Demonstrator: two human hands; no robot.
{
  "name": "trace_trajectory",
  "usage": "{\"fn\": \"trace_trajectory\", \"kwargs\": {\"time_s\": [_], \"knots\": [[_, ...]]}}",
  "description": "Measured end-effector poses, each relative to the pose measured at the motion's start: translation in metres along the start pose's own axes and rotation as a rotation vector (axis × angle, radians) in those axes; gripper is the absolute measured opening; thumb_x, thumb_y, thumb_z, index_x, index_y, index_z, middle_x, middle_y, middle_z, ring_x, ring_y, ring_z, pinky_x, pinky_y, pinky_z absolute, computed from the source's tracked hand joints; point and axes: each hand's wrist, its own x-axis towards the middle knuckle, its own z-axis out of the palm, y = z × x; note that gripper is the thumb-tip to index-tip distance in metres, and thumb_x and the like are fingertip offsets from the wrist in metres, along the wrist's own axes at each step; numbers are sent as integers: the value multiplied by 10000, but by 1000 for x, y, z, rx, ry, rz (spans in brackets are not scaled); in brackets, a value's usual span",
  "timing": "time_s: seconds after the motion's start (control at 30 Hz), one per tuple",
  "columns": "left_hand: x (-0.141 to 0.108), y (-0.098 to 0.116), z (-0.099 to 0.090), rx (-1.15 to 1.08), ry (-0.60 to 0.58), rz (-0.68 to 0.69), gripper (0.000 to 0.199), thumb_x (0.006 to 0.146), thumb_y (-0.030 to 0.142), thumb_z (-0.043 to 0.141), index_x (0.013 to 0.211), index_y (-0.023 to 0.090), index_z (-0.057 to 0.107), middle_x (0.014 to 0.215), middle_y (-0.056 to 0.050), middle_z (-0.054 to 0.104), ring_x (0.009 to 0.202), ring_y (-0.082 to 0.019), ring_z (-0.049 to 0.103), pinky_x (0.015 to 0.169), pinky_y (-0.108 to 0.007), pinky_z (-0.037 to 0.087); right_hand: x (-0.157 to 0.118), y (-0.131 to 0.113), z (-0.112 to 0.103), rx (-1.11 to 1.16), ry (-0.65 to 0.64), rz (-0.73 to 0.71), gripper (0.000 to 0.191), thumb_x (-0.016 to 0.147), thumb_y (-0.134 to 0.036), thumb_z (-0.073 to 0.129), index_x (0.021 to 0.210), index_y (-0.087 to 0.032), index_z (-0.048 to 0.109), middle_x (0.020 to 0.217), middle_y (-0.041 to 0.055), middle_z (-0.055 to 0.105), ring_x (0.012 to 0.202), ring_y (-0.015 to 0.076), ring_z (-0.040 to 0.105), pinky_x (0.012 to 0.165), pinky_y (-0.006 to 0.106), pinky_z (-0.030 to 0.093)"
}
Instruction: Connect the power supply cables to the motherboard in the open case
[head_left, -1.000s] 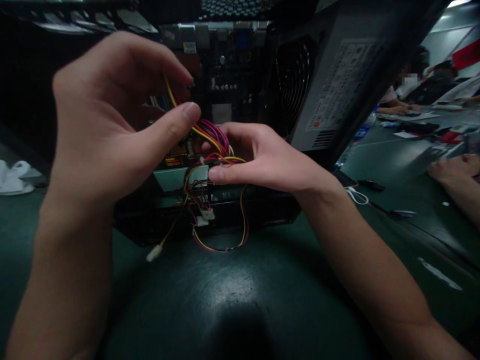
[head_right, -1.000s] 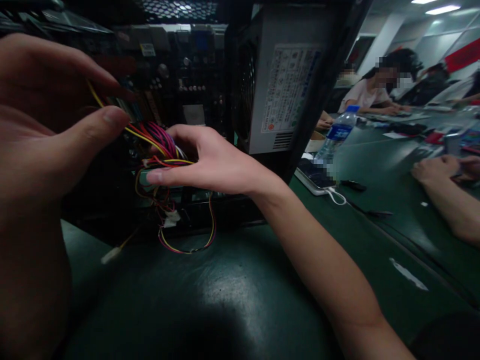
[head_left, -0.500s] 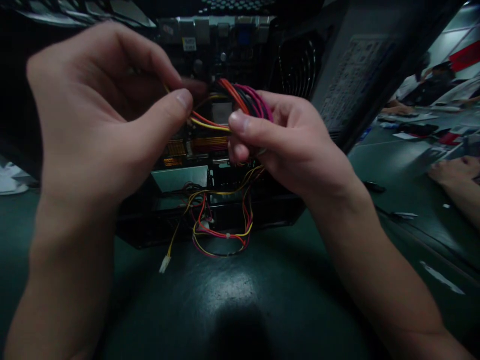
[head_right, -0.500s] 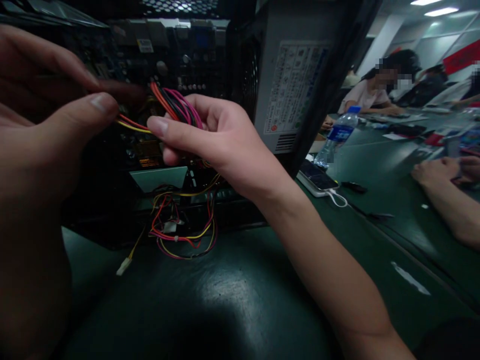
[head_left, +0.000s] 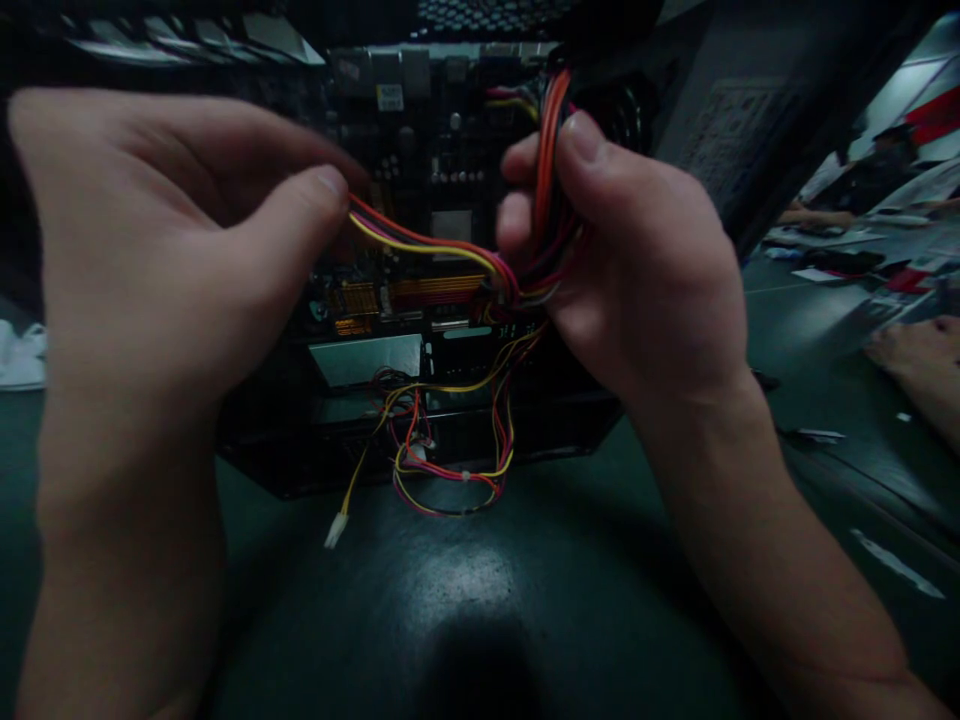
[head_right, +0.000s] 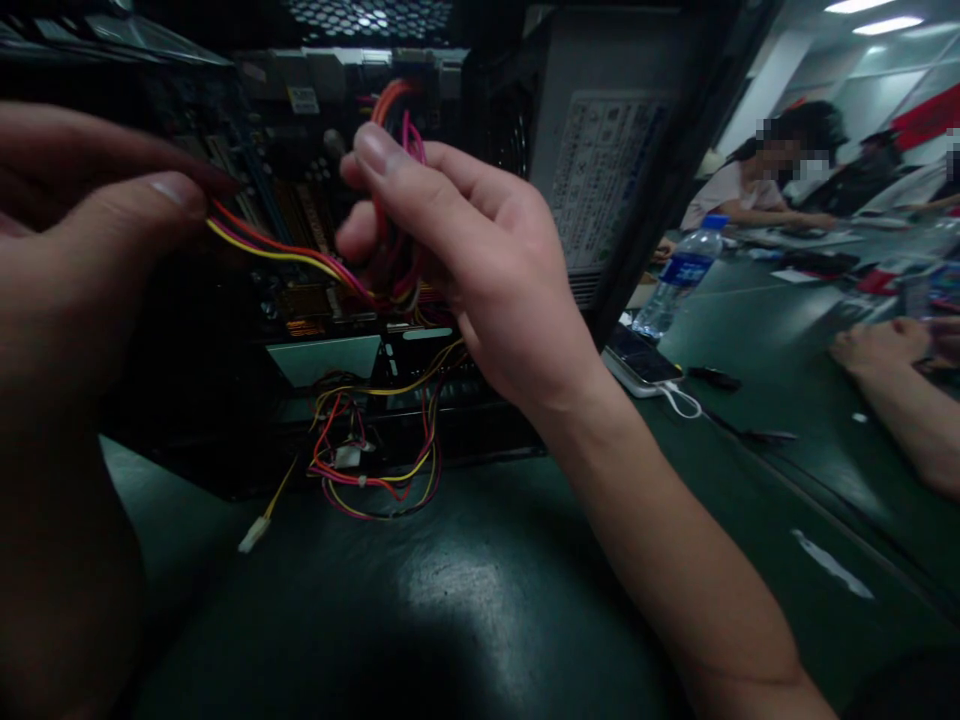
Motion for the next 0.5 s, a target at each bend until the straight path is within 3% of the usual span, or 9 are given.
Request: {"fn": "trace_trajectory", "kwargs": {"time_s": [0.1, 0.17, 0.2, 0.3, 0.4, 0.5], "knots": [[7, 1, -1, -7, -209, -64, 443, 908, 557, 579, 925, 168, 791, 738, 8, 710, 689, -184, 669, 730, -359, 602, -2, 0, -2, 8, -113, 77, 148, 980, -317, 580, 941, -298, 722, 569, -58, 559, 429, 109, 495, 440, 239, 464], [11, 1, 2, -141, -398, -41, 421, 907, 529, 568, 993, 175, 778, 746, 42, 706, 722, -160, 679, 760, -337, 607, -5, 1, 0, -11, -177, 69, 104, 968, -318, 641, 975, -245, 714, 672, -59, 632, 536, 93, 577, 527, 208, 513], [11, 2, 4, -251, -435, -17, 386, 911, 489, 571, 1056, 190, 766, 816, 50, 727, 791, -161, 701, 796, -328, 609, -7, 1, 1, -41, -207, 61, 76, 947, -292, 673, 959, -224, 706, 756, -55, 671, 642, 95, 638, 606, 197, 545], [10, 7, 6, -553, -401, -11, 287, 898, 318, 631, 1158, 274, 745, 1050, 57, 761, 981, -175, 735, 857, -290, 620, -12, -3, 5, -156, -260, 53, 21, 908, -193, 695, 928, -192, 701, 904, -57, 705, 858, 112, 701, 759, 203, 577], [7, 11, 0, -649, -279, -95, 340, 838, 197, 697, 1139, 342, 757, 1135, 67, 765, 972, -188, 753, 809, -285, 644, -15, -8, 4, -243, -212, 51, 89, 953, -200, 645, 895, -185, 710, 856, -58, 686, 786, 98, 684, 700, 185, 560], [4, 14, -11, -565, -265, -148, 341, 885, 305, 685, 1215, 380, 726, 1169, 24, 762, 1005, -241, 753, 808, -358, 650, -14, -8, 2, -300, -118, 5, 233, 1001, -268, 604, 798, -186, 683, 727, -50, 631, 663, 83, 613, 612, 168, 521]]}}
